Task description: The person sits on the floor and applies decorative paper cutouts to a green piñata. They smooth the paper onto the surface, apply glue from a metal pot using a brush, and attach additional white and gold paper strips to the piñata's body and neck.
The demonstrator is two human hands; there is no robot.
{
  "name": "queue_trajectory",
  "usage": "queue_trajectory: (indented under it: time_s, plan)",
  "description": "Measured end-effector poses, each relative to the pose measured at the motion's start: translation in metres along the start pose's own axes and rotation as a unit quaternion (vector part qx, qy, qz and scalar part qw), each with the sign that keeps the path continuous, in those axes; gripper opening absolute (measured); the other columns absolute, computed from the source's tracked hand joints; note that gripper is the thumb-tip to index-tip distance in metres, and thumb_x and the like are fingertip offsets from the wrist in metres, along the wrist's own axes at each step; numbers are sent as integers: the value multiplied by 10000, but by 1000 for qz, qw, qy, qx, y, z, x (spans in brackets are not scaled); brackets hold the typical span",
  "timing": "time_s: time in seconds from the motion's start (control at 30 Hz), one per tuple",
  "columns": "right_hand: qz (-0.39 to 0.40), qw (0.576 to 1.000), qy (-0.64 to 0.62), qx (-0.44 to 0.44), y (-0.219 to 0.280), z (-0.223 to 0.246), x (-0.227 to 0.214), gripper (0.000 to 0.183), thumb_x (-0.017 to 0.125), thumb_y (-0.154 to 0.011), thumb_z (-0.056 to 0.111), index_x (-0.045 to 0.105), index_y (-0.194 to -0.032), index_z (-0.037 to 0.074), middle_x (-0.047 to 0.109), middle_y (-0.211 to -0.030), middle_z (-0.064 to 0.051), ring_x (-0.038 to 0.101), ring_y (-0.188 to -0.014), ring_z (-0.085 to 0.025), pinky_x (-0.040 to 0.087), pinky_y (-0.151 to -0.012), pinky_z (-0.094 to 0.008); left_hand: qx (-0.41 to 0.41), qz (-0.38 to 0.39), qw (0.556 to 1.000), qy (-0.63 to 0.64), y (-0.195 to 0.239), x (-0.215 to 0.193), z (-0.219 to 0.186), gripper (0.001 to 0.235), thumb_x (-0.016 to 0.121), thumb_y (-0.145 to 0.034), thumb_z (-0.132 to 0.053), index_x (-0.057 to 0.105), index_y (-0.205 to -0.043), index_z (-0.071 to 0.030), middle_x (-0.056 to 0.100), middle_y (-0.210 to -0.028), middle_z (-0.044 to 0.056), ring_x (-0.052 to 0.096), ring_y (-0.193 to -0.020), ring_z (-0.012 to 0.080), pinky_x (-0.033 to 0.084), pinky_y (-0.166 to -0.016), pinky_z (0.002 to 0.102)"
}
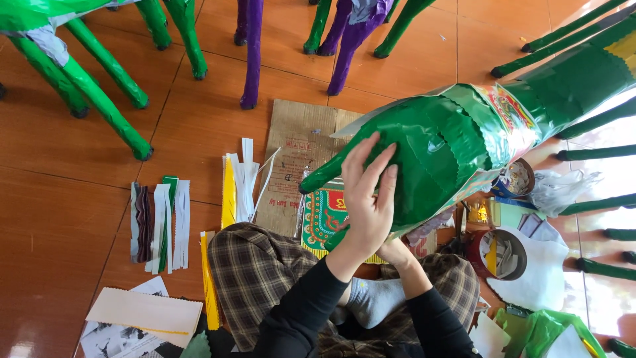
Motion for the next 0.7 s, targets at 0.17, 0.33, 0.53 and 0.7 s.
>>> queue_trajectory:
  time_s: [0.17,0.33,0.53,0.7]
  plan:
    - [-1,1000,-2,4,1,-1,-3,465,842,-771,118,704,-1189,-31,712,-1181,-210,641,-1153,-338,502,-1002,-457,9,16,1000,11,-4,-6,9,329,512,-1025,-9,649,-1271,-178,487,-1464,124,415,-1405,388,340,-1139,561]
    - [13,999,-37,-32,4,-17,-8,463,836,-768,95,695,-1188,-42,715,-1170,-217,655,-1125,-314,541,-937,-436,18,-14,999,42,-3,-36,42,686,282,-881,208,605,-1336,-192,483,-1457,79,386,-1411,272,270,-1203,492]
    - [46,989,-100,-95,5,71,1,474,799,-789,128,640,-1191,-66,700,-1138,-276,642,-1120,-407,491,-977,-515,-72,-5,996,-52,17,-75,72,479,421,-913,206,650,-1208,-94,571,-1304,107,520,-1275,294,394,-1087,455]
    - [6,998,-62,-8,-6,80,17,389,774,-845,169,683,-1165,-33,716,-1153,-225,656,-1128,-334,482,-1019,-482,-189,326,914,-153,78,-99,117,514,495,-854,152,635,-1233,-167,667,-1121,71,626,-1111,298,475,-980,440]
Point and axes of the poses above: each hand's wrist, its own y-axis away from the middle knuckle, its own x-axis out of the palm, z = x × y, the point moved 3 cm from there along -y, towards the middle knuckle
